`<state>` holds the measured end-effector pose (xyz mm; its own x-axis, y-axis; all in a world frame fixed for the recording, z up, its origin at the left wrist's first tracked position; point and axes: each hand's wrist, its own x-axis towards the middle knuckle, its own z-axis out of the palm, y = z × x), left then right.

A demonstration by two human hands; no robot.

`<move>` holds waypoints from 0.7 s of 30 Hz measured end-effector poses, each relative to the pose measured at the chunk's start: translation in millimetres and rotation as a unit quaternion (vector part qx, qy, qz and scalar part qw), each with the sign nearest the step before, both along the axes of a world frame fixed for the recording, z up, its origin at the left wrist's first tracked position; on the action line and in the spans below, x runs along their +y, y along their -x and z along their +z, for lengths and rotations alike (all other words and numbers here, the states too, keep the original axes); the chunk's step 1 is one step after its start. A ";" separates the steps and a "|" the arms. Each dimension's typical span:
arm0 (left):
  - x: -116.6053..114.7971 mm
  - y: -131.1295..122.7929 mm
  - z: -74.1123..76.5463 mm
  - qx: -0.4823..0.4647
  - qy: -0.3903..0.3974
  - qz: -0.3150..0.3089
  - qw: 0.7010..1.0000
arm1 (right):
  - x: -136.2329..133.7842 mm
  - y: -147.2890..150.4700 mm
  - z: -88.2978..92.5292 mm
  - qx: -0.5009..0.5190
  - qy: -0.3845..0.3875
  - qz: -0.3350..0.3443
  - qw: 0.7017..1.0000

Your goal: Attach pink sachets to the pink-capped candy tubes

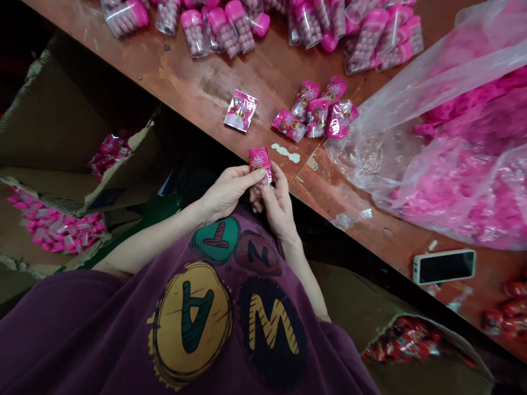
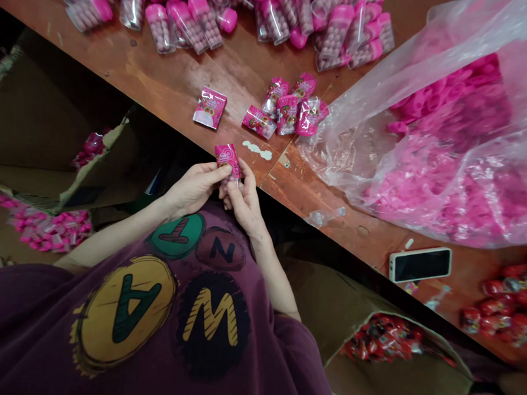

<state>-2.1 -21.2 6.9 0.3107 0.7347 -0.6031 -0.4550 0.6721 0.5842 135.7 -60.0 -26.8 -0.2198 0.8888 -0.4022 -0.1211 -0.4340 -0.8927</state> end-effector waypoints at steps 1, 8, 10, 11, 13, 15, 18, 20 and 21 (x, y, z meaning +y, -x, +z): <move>1.0 0.2 0.6 0.004 0.003 0.005 1.000 | -1.0 -0.8 0.1 0.003 -0.001 0.006 1.000; -4.7 -1.6 -5.4 0.001 0.016 0.004 1.000 | -5.0 2.2 -1.4 0.011 -0.008 -0.001 1.000; -7.1 -3.3 -8.2 0.007 0.024 0.000 1.000 | -3.8 3.1 -3.2 0.010 -0.012 -0.007 1.000; -8.0 -4.2 -9.5 0.012 0.026 -0.002 1.000 | -3.0 3.2 -4.2 0.009 -0.012 -0.011 1.000; -9.4 -5.8 -12.0 0.029 0.029 -0.007 0.999 | -1.7 2.7 -6.3 0.007 -0.013 -0.019 1.000; -10.5 -6.7 -14.5 0.044 0.033 -0.013 0.998 | -1.3 2.0 -8.6 0.010 -0.014 -0.024 1.000; -12.3 -6.8 -18.4 0.053 0.029 -0.022 0.998 | -2.1 1.6 -12.4 0.023 -0.015 -0.025 0.999; -13.1 -6.3 -20.4 0.055 0.015 -0.033 0.998 | -2.6 1.2 -14.0 0.028 -0.014 -0.029 0.999; -13.1 -6.0 -20.7 0.057 0.008 -0.040 0.998 | -2.5 0.5 -14.2 0.031 -0.013 -0.029 0.999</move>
<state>3.9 -34.3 -13.8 0.2971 0.6997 -0.6497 -0.3312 0.7137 0.6172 135.2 -62.6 -41.0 -0.1914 0.9108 -0.3658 -0.2006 -0.4011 -0.8938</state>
